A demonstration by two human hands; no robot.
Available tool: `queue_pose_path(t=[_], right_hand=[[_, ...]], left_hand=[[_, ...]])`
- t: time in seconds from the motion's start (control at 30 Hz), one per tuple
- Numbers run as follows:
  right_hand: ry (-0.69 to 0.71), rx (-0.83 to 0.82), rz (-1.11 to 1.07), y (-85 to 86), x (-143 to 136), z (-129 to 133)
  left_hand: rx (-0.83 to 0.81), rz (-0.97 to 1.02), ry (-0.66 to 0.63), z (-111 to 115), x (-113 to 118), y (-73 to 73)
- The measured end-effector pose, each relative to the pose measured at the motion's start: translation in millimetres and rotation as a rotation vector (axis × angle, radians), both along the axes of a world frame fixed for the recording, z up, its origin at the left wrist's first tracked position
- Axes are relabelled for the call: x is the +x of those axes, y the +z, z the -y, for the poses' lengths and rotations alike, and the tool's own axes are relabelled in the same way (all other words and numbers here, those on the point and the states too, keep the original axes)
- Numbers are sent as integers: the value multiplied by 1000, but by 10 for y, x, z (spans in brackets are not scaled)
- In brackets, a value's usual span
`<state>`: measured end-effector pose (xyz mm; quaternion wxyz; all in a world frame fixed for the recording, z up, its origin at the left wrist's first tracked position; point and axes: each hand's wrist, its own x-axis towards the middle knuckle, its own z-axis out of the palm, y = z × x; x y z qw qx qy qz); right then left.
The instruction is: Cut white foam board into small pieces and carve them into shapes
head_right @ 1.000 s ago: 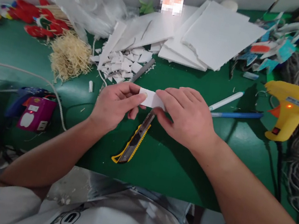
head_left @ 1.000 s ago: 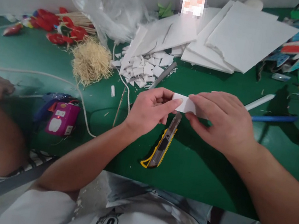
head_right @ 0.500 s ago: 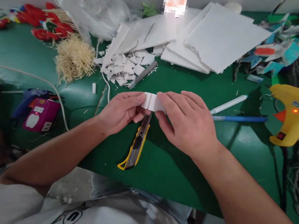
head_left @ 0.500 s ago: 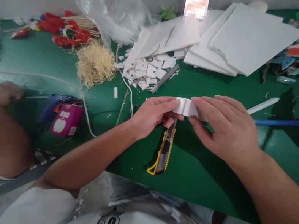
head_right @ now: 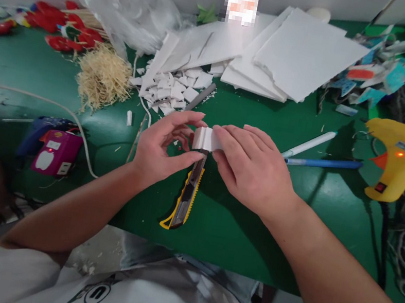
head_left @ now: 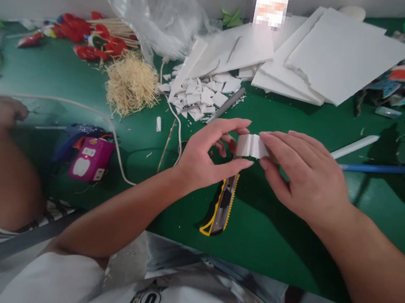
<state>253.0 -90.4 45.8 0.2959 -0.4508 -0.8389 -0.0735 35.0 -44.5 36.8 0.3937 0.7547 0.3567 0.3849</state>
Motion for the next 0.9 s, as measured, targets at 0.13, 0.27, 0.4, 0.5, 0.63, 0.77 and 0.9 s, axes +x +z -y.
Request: queue_pose_path(t=[0.13, 0.27, 0.4, 0.5, 0.63, 0.77, 0.9], right_hand=[[-5, -29, 17, 3, -14, 5], [6, -33, 46, 4, 9, -4], [81, 19, 70, 8, 61, -27], [99, 54, 87, 10, 83, -45], [118, 99, 105, 2, 104, -63], [64, 41, 138, -8, 152, -76], [-1, 37, 148, 0, 203, -92]], left_hand=[[227, -36, 4, -25, -22, -4], [281, -78, -9, -51, -41, 0], [314, -103, -29, -78, -64, 7], [348, -111, -42, -97, -76, -6], [390, -113, -51, -108, -82, -28], [378, -110, -23, -118, -99, -30], [402, -237, 57, -157, -140, -41]])
